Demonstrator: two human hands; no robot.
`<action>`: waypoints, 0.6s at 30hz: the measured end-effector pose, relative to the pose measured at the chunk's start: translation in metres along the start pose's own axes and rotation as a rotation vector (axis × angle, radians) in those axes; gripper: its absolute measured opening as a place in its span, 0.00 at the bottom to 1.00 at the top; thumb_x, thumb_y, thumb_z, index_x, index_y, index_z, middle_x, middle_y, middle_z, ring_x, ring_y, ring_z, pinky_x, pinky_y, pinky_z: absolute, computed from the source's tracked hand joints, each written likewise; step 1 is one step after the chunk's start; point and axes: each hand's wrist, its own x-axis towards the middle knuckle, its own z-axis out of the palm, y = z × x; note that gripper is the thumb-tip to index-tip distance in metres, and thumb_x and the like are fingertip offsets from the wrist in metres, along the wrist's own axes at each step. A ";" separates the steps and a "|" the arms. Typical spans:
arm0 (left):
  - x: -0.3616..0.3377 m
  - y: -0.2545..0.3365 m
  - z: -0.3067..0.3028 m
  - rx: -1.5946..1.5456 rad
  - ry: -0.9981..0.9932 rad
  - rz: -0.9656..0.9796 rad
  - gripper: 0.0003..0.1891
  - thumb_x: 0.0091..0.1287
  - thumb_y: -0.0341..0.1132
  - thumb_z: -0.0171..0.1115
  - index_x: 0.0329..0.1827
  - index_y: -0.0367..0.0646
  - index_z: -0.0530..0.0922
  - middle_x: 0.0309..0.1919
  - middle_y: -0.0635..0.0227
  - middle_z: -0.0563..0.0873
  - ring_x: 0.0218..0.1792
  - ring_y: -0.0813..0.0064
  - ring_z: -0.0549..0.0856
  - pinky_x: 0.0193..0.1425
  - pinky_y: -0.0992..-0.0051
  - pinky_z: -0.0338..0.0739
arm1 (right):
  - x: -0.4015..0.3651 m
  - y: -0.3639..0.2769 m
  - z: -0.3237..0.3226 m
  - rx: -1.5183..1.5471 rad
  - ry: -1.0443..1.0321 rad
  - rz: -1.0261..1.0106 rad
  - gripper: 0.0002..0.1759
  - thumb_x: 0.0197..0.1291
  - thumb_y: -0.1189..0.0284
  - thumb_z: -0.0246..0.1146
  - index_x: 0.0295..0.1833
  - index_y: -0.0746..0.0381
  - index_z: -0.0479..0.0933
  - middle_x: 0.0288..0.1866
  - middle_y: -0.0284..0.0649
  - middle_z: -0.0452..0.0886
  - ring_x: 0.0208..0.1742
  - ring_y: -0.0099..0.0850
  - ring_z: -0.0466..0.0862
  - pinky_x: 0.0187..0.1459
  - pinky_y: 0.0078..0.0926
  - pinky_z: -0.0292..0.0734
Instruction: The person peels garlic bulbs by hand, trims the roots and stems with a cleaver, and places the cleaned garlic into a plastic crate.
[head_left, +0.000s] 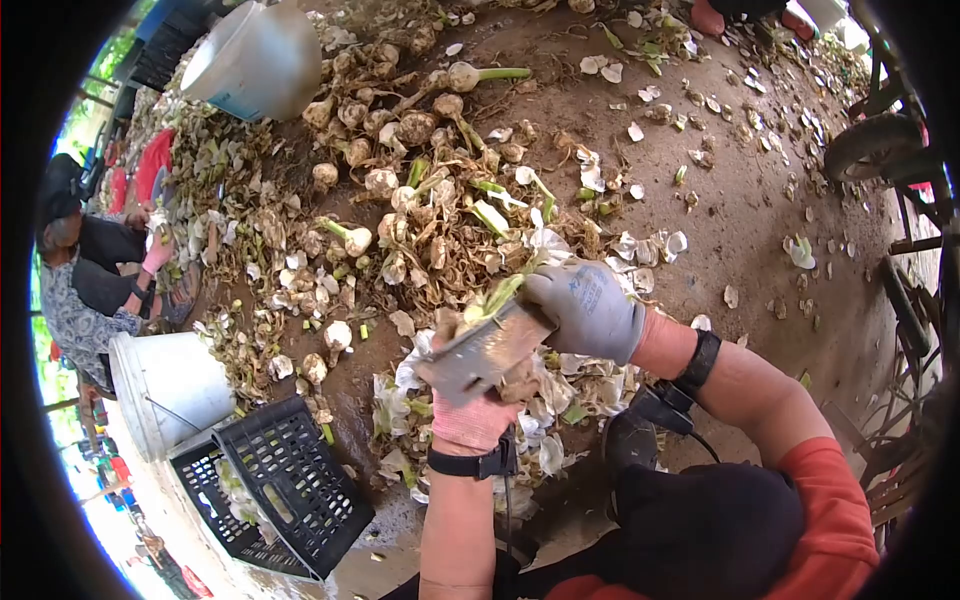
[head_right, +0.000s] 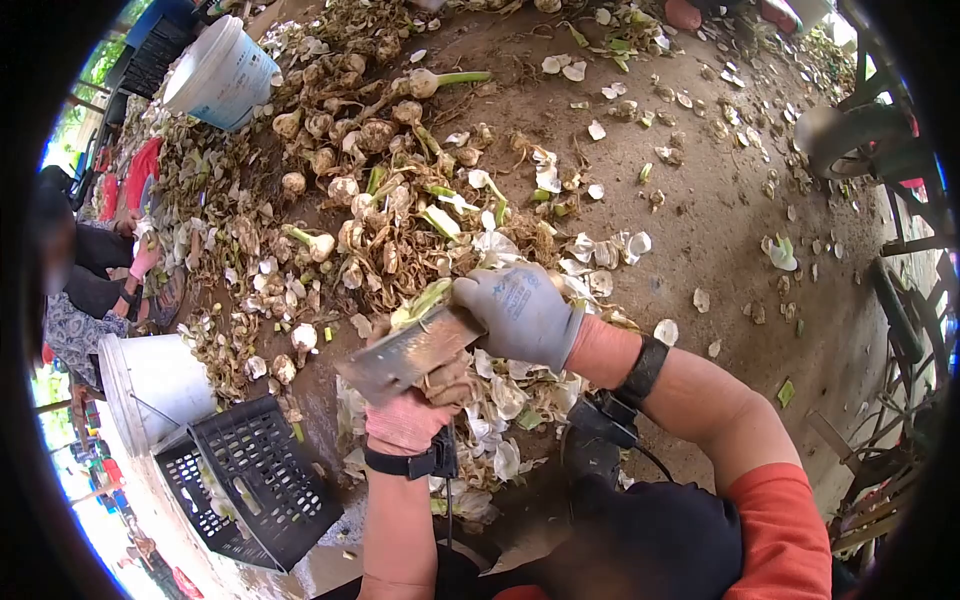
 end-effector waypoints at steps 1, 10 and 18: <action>-0.004 -0.005 0.011 0.078 0.218 0.047 0.33 0.66 0.66 0.51 0.55 0.43 0.78 0.37 0.62 0.85 0.27 0.73 0.80 0.26 0.73 0.74 | 0.003 0.012 0.007 0.052 -0.032 -0.017 0.18 0.48 0.67 0.69 0.46 0.56 0.77 0.34 0.37 0.80 0.39 0.39 0.84 0.40 0.38 0.79; -0.038 0.088 -0.026 -0.349 -0.040 0.751 0.30 0.75 0.59 0.43 0.51 0.36 0.73 0.35 0.62 0.84 0.30 0.79 0.83 0.28 0.80 0.78 | -0.018 0.048 0.000 0.146 0.215 0.321 0.13 0.54 0.69 0.69 0.40 0.64 0.77 0.33 0.49 0.83 0.36 0.49 0.85 0.38 0.38 0.79; 0.057 0.141 0.013 1.220 0.728 0.951 0.20 0.69 0.36 0.64 0.62 0.40 0.76 0.45 0.67 0.85 0.37 0.77 0.82 0.44 0.74 0.77 | -0.019 0.047 0.005 0.274 0.147 0.410 0.14 0.54 0.68 0.69 0.39 0.66 0.76 0.32 0.52 0.82 0.35 0.50 0.84 0.37 0.39 0.77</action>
